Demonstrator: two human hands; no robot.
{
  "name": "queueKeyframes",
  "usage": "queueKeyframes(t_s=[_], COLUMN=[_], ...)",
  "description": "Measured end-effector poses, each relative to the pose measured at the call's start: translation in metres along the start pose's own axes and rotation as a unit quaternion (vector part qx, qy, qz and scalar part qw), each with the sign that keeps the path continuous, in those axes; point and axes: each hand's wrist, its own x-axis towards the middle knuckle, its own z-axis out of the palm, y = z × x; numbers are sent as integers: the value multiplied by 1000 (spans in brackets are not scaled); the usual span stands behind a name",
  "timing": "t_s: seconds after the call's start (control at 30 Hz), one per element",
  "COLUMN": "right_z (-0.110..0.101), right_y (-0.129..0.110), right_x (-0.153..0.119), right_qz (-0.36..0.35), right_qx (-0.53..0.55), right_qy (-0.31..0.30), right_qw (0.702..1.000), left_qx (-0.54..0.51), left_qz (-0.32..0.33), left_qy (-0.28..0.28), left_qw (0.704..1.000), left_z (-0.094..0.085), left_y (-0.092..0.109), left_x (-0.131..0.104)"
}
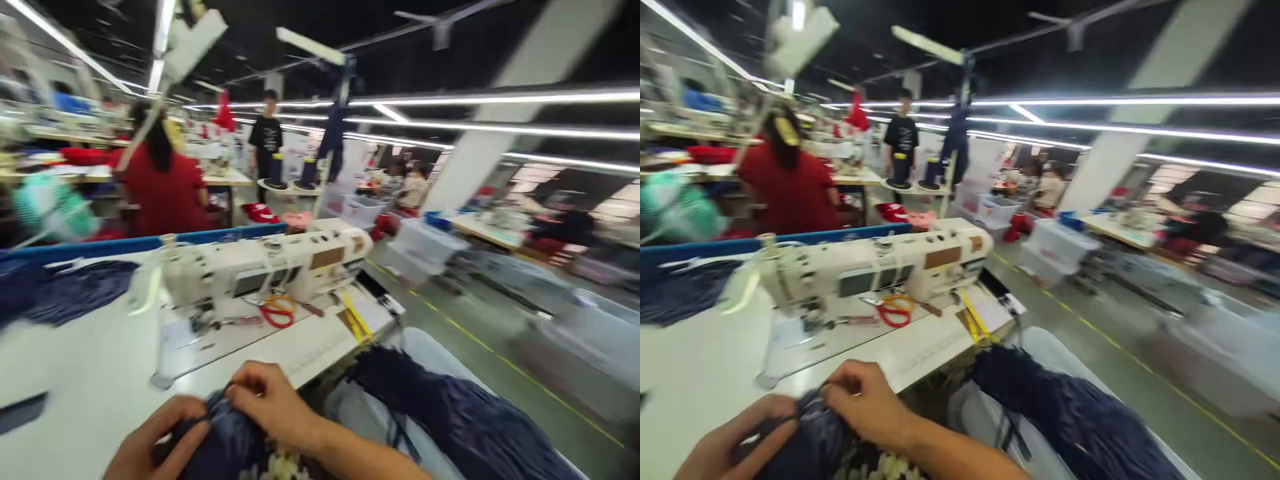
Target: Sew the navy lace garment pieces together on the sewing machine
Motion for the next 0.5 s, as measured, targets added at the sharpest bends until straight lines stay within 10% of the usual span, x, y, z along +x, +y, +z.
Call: queueKeyframes(t_s=[0.17,0.5], right_z=[1,3], right_y=[5,-3], right_x=[17,14], right_qz=[38,11], right_qx=[28,-38], right_qy=[-74,-138], right_qw=[996,990], left_qx=[-55,-81], left_qz=[-84,-128], left_qy=[-65,-113], left_qw=[993,982], left_z=[-45,-44], left_y=[-1,5], left_x=[-13,-4])
